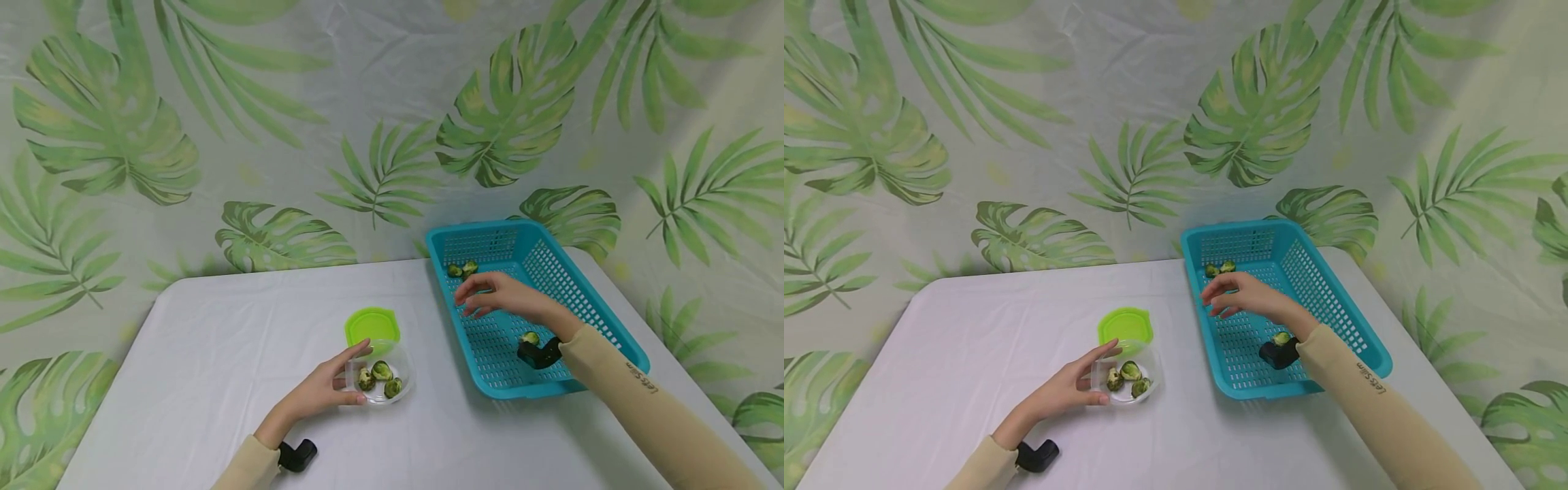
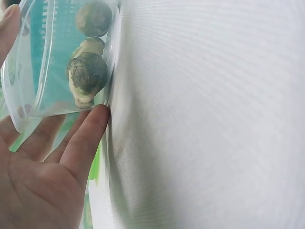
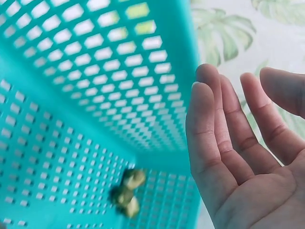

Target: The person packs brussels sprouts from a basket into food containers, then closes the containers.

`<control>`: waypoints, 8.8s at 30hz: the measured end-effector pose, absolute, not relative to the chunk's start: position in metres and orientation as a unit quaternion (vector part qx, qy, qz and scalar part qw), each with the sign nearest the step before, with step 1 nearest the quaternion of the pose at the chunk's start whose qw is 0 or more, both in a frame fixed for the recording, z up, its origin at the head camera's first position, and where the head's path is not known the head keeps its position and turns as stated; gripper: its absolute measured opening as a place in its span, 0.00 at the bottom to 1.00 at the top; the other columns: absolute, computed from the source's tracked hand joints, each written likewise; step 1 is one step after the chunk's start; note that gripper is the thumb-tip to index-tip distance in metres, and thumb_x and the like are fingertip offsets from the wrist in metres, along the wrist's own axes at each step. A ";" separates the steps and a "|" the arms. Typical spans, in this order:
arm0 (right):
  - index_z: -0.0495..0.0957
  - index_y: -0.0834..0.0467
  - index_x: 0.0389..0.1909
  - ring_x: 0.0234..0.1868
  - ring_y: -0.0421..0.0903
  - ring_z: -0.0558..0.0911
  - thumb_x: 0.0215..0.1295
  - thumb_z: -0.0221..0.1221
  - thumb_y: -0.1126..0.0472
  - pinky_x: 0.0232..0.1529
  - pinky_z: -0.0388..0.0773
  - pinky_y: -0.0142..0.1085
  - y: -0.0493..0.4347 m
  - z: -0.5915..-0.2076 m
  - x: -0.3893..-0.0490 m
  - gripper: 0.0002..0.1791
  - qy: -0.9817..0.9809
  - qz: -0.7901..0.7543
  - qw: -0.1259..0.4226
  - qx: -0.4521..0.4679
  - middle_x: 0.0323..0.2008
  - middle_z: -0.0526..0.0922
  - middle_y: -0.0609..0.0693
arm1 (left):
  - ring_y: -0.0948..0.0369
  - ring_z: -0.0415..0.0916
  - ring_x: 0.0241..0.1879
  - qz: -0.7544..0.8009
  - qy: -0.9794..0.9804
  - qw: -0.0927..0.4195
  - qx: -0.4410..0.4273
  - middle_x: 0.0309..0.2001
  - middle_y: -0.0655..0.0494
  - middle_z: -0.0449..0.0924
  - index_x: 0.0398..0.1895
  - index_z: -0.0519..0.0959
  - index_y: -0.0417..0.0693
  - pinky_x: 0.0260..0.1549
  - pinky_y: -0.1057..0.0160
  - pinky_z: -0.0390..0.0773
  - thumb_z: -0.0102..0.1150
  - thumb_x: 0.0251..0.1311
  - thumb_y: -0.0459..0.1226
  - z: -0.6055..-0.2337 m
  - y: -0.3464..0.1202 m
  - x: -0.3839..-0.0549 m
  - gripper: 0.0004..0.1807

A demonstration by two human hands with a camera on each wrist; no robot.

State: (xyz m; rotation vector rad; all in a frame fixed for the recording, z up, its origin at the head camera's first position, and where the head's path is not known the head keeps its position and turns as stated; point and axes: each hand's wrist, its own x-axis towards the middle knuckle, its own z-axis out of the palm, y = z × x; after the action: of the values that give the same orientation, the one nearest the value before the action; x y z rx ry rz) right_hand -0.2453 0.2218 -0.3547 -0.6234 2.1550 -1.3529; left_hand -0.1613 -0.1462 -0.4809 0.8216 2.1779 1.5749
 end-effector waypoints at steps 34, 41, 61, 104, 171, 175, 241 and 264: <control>0.64 0.76 0.61 0.53 0.66 0.75 0.73 0.50 0.62 0.51 0.75 0.55 0.318 -0.390 -0.263 0.24 0.834 -0.458 0.273 -0.143 0.58 0.69 0.72 | 0.45 0.59 0.66 0.549 0.768 0.168 0.282 0.71 0.45 0.57 0.76 0.49 0.45 0.57 0.46 0.69 0.67 0.57 0.36 -0.481 -0.146 -0.161 0.48; 0.66 0.75 0.59 0.48 0.62 0.79 0.71 0.52 0.61 0.47 0.78 0.51 0.323 -0.393 -0.263 0.24 0.845 -0.427 0.299 -0.121 0.56 0.71 0.70 | 0.48 0.59 0.67 0.547 0.773 0.171 0.273 0.71 0.49 0.57 0.76 0.49 0.48 0.57 0.47 0.69 0.68 0.56 0.36 -0.480 -0.145 -0.160 0.48; 0.70 0.71 0.58 0.38 0.59 0.82 0.71 0.52 0.60 0.39 0.82 0.48 0.324 -0.403 -0.260 0.21 0.822 -0.413 0.388 -0.065 0.49 0.75 0.61 | 0.50 0.59 0.67 0.551 0.771 0.173 0.268 0.71 0.51 0.57 0.76 0.50 0.51 0.58 0.46 0.68 0.68 0.56 0.35 -0.479 -0.145 -0.160 0.49; 0.71 0.71 0.52 0.35 0.57 0.82 0.71 0.53 0.64 0.35 0.82 0.47 0.273 -0.379 -0.255 0.15 0.833 -0.465 0.245 -0.175 0.42 0.75 0.61 | 0.50 0.59 0.67 0.553 0.768 0.168 0.276 0.71 0.50 0.57 0.76 0.50 0.51 0.57 0.48 0.69 0.68 0.56 0.36 -0.481 -0.146 -0.161 0.48; 0.78 0.65 0.46 0.37 0.50 0.81 0.68 0.56 0.64 0.37 0.82 0.42 0.127 -0.365 -0.211 0.10 0.774 -0.485 0.283 -0.293 0.41 0.79 0.53 | 0.47 0.56 0.68 0.571 0.754 0.182 0.269 0.71 0.47 0.56 0.76 0.49 0.48 0.56 0.56 0.71 0.67 0.56 0.33 -0.480 -0.145 -0.161 0.48; 0.78 0.65 0.46 0.36 0.49 0.81 0.68 0.56 0.65 0.36 0.82 0.41 0.121 -0.369 -0.209 0.10 0.774 -0.478 0.287 -0.299 0.41 0.79 0.53 | 0.49 0.56 0.68 0.570 0.755 0.183 0.266 0.71 0.48 0.56 0.76 0.49 0.49 0.56 0.58 0.71 0.68 0.56 0.33 -0.480 -0.145 -0.161 0.49; 0.76 0.67 0.46 0.39 0.55 0.81 0.69 0.54 0.64 0.43 0.80 0.49 0.150 -0.359 -0.225 0.11 0.775 -0.529 0.241 -0.248 0.41 0.80 0.58 | 0.48 0.58 0.67 0.575 0.752 0.181 0.267 0.72 0.48 0.55 0.76 0.49 0.49 0.57 0.55 0.70 0.69 0.56 0.36 -0.481 -0.145 -0.161 0.50; 0.73 0.70 0.51 0.44 0.62 0.79 0.71 0.54 0.64 0.43 0.81 0.46 0.218 -0.369 -0.250 0.15 0.786 -0.565 0.177 -0.178 0.53 0.72 0.67 | 0.48 0.56 0.68 0.575 0.751 0.181 0.270 0.72 0.48 0.55 0.76 0.48 0.49 0.57 0.57 0.70 0.69 0.55 0.38 -0.480 -0.145 -0.160 0.50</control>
State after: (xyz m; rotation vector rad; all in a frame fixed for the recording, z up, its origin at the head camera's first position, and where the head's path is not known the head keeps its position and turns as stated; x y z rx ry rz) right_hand -0.2499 0.2178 -0.3687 -0.5045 2.2239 -1.5988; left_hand -0.1604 -0.1447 -0.4798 0.7620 2.1196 1.6247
